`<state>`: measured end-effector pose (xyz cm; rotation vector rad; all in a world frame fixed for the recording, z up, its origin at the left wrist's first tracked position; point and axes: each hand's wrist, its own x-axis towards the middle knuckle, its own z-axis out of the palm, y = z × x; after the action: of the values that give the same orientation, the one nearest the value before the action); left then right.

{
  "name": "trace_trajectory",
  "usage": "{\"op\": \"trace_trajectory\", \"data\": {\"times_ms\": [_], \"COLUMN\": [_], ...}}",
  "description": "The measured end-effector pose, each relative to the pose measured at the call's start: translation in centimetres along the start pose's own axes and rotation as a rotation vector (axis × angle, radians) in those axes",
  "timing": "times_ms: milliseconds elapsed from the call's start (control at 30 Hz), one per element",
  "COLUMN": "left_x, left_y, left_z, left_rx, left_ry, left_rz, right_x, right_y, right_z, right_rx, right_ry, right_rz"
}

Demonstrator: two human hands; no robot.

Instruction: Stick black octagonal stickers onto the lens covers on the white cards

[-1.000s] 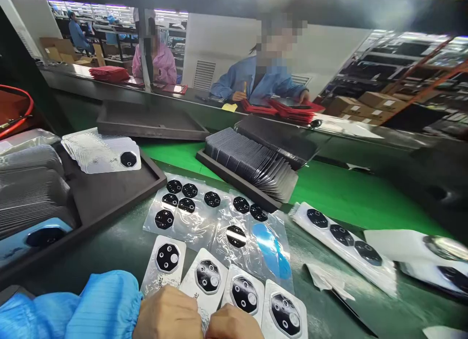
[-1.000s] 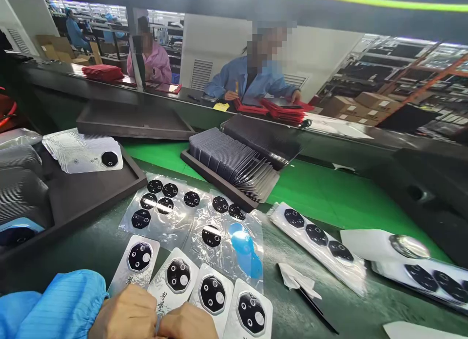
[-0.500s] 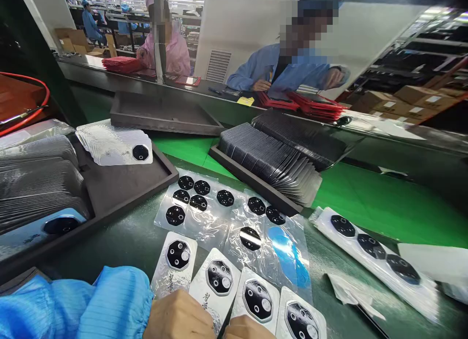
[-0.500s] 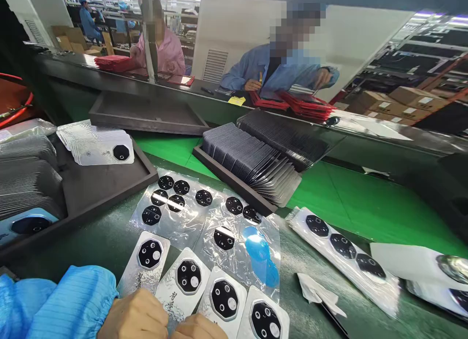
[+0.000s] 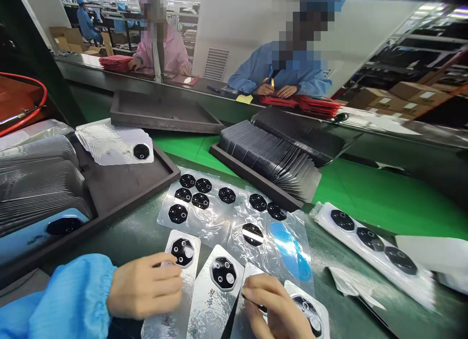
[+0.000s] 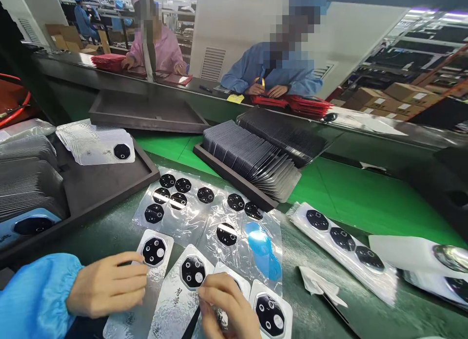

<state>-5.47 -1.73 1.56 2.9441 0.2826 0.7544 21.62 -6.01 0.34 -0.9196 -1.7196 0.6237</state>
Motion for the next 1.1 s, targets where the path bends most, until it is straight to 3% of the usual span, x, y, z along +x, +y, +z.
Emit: {"op": "trace_trajectory", "data": {"times_ms": [167, 367, 467, 567, 700, 1100], "left_x": [-2.0, -1.7, -1.5, -1.4, -1.4, -1.5], "left_y": [-1.7, -1.8, -1.8, -1.8, -1.8, -1.8], "left_z": [-0.7, -0.1, -0.3, -0.3, -0.1, 0.2], "left_rx": [0.092, 0.070, 0.054, 0.048, 0.058, 0.044], "left_ry": [-0.032, 0.001, -0.026, -0.049, -0.059, -0.058], "left_rz": [0.007, 0.001, 0.002, 0.008, 0.005, 0.002], "right_x": [0.0, 2.3, 3.6, 4.1, 3.8, 3.6], "right_y": [0.2, -1.7, -2.1, -1.7, -0.7, -0.2], "right_z": [-0.1, 0.3, 2.2, 4.7, 6.8, 6.8], "right_rx": [-0.081, -0.143, -0.125, -0.094, -0.108, -0.083], "right_ry": [0.048, -0.279, -0.338, -0.249, -0.134, -0.107], "right_rz": [0.057, 0.215, 0.279, 0.303, 0.206, 0.197]}}
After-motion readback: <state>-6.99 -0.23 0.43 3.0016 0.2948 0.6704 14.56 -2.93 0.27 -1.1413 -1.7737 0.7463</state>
